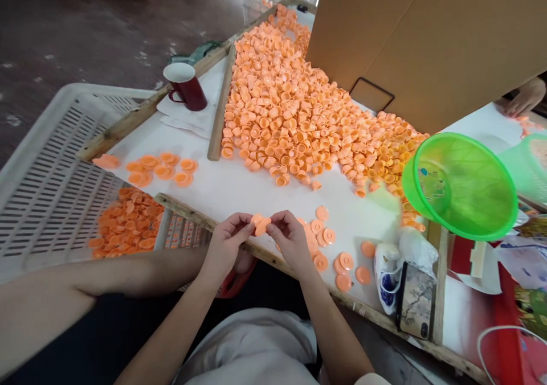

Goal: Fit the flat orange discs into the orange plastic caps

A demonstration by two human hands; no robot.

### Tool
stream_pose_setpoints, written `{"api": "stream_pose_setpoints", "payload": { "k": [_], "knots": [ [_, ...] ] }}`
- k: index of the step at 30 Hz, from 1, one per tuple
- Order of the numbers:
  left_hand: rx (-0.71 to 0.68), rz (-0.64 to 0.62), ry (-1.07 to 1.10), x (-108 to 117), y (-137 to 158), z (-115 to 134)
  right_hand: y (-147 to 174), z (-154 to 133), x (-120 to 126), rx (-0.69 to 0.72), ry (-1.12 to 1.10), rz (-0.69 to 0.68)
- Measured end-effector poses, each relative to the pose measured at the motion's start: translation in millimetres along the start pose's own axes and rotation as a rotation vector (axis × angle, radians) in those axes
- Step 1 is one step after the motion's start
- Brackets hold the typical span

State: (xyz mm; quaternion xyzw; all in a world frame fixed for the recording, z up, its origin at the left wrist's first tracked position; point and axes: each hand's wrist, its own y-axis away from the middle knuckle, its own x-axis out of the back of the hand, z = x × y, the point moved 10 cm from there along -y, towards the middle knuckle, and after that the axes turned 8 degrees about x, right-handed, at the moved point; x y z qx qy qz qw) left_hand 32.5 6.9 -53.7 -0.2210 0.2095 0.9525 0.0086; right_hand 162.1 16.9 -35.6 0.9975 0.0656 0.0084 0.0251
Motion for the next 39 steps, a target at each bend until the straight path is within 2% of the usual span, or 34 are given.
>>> {"api": "stream_pose_setpoints", "payload": {
  "k": [7, 15, 22, 27, 31, 35, 39],
  "knots": [
    [0.013, -0.068, 0.029, -3.4, 6.0, -0.2, 4.1, -8.1, -7.6, 0.043, -0.103, -0.041],
    [-0.128, -0.084, -0.074, -7.3, 18.4, 10.4, 4.1, -19.9, -9.3, 0.077, -0.035, -0.043],
    [-0.099, -0.019, -0.103, -0.1, 13.7, 0.7, 7.3, -9.5, -12.5, 0.037, -0.073, -0.039],
    [-0.151, -0.016, -0.186, 1.2, 20.3, 6.9, 10.1, -10.8, -24.9, 0.006, -0.078, -0.160],
    [-0.260, -0.044, -0.289, -4.6, 32.4, 19.6, 10.2, -18.9, -30.8, 0.074, -0.076, -0.248],
    [-0.368, -0.060, -0.375, -11.5, 47.3, 30.3, 9.2, -30.9, -28.6, 0.174, -0.053, -0.238],
    [-0.445, -0.035, -0.418, -12.0, 57.2, 34.3, 14.6, -48.4, -29.6, 0.307, 0.068, -0.213]
  ]
}}
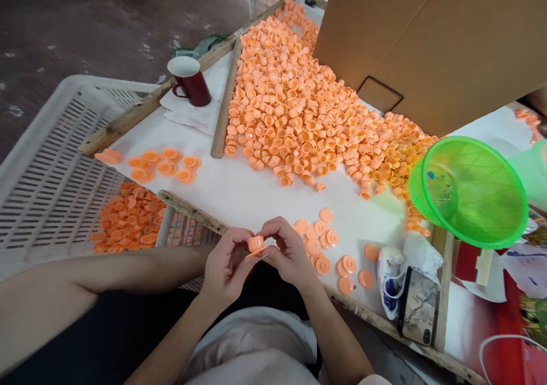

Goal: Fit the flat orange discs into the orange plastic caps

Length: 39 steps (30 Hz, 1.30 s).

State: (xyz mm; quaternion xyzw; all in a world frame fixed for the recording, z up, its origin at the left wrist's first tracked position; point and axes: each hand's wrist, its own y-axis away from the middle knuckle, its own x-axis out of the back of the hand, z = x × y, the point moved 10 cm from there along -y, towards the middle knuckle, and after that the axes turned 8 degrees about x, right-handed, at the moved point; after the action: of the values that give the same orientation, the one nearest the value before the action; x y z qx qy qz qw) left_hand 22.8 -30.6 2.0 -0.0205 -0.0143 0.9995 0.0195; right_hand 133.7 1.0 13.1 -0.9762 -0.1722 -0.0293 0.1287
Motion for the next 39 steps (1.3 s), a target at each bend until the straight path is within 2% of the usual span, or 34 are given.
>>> {"api": "stream_pose_setpoints", "payload": {
  "k": [3, 6, 13, 18, 21, 25, 30, 35, 39],
  "knots": [
    [-0.071, 0.056, -0.048, 3.7, 2.7, 5.2, 3.3, -10.4, -0.3, 0.068, 0.165, 0.042],
    [-0.074, 0.099, -0.065, 6.4, 2.3, 4.2, 6.5, -13.4, 0.9, 0.094, 0.280, 0.100],
    [0.046, 0.077, 0.156, 4.2, 2.2, -7.7, 6.5, -10.1, -4.4, 0.078, 0.173, 0.063],
    [0.110, 0.108, 0.216, 5.2, 3.6, -12.7, 10.1, -14.9, -3.1, 0.088, 0.247, 0.136],
    [0.177, 0.109, 0.281, 4.0, 3.3, -21.6, 9.0, -11.1, -3.1, 0.035, 0.175, 0.164],
    [0.275, 0.062, 0.373, -2.3, 3.5, -34.5, 7.4, 2.9, -8.7, -0.105, 0.002, 0.099],
    [0.335, 0.104, 0.300, -0.6, -3.4, -44.6, 8.3, 20.1, -1.0, -0.181, 0.135, 0.141],
    [0.485, 0.063, 0.487, -6.9, -9.6, -67.9, 8.4, 38.0, -2.1, -0.296, 0.162, 0.122],
    [0.542, 0.062, 0.590, -3.8, -5.5, -77.3, 11.1, 36.1, -10.5, -0.233, 0.135, 0.038]
  ]
}}
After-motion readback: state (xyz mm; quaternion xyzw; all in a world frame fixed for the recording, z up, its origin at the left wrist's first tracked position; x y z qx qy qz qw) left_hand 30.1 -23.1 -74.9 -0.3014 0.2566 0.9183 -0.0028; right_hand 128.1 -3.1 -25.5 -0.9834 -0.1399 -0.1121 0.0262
